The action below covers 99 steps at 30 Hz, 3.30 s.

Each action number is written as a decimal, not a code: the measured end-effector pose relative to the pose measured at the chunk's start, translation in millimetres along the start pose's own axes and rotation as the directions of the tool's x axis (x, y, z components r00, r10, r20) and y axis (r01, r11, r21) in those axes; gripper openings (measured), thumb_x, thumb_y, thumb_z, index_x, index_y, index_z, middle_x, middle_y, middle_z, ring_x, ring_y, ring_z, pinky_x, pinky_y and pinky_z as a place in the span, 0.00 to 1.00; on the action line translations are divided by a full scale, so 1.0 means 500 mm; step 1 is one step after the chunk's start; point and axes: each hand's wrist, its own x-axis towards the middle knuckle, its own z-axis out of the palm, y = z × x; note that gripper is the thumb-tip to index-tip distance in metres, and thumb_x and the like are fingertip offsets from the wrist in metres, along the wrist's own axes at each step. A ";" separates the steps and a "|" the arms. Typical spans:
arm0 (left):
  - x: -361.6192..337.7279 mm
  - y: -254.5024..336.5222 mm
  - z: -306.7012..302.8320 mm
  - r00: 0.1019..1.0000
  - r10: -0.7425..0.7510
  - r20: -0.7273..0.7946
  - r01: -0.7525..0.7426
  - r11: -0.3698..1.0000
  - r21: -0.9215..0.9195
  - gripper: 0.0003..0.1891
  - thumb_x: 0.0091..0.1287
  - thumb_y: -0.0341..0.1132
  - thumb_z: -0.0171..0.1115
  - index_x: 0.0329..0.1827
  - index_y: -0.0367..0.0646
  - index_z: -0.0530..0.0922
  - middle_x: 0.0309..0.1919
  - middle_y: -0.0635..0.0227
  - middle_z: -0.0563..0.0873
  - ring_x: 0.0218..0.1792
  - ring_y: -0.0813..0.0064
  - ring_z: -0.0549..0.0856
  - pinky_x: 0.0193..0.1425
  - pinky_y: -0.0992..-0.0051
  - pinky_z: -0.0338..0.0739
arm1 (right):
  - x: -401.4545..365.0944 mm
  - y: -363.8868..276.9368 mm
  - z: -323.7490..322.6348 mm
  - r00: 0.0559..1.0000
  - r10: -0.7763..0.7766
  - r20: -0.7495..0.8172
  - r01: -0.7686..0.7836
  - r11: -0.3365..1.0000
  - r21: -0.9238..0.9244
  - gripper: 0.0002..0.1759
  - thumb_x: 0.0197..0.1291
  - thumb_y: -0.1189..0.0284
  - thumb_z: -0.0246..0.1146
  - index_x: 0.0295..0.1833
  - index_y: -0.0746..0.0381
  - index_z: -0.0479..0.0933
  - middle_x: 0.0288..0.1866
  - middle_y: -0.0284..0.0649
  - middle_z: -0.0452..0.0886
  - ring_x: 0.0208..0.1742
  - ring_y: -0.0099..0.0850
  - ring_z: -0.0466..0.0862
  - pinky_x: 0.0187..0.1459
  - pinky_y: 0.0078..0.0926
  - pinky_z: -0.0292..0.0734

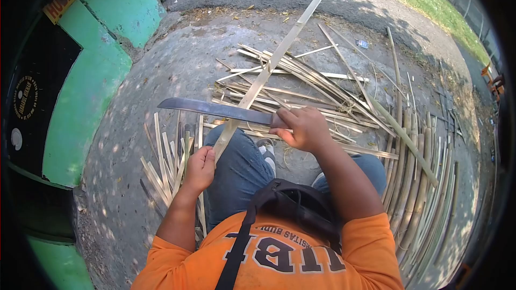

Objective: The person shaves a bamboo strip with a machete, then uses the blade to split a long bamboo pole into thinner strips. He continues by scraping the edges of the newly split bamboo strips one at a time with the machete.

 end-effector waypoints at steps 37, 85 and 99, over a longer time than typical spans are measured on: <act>-0.051 -0.039 -0.050 1.000 -0.005 0.009 0.004 0.993 0.116 0.16 0.83 0.40 0.57 0.45 0.34 0.84 0.22 0.70 0.80 0.25 0.79 0.76 0.31 0.71 0.72 | -0.005 0.076 -0.009 0.990 0.134 -0.043 -0.136 0.989 -0.058 0.24 0.63 0.47 0.73 0.53 0.54 0.85 0.33 0.42 0.87 0.36 0.46 0.88 0.40 0.44 0.81; -0.076 0.015 -0.056 0.942 0.280 -0.186 -0.190 0.901 0.391 0.11 0.79 0.37 0.60 0.45 0.38 0.85 0.25 0.52 0.85 0.27 0.49 0.86 0.33 0.59 0.77 | 0.001 0.083 -0.031 0.920 0.385 0.078 -0.377 0.921 -0.102 0.27 0.66 0.44 0.70 0.37 0.59 0.78 0.33 0.45 0.86 0.37 0.50 0.87 0.39 0.49 0.80; -0.090 -0.016 -0.060 0.967 0.199 -0.160 -0.153 0.953 0.262 0.11 0.79 0.36 0.59 0.45 0.36 0.83 0.25 0.53 0.84 0.26 0.56 0.84 0.34 0.62 0.77 | -0.002 0.067 -0.015 0.967 0.243 0.079 -0.237 0.969 -0.076 0.28 0.64 0.44 0.71 0.35 0.60 0.77 0.30 0.46 0.85 0.35 0.52 0.86 0.37 0.50 0.80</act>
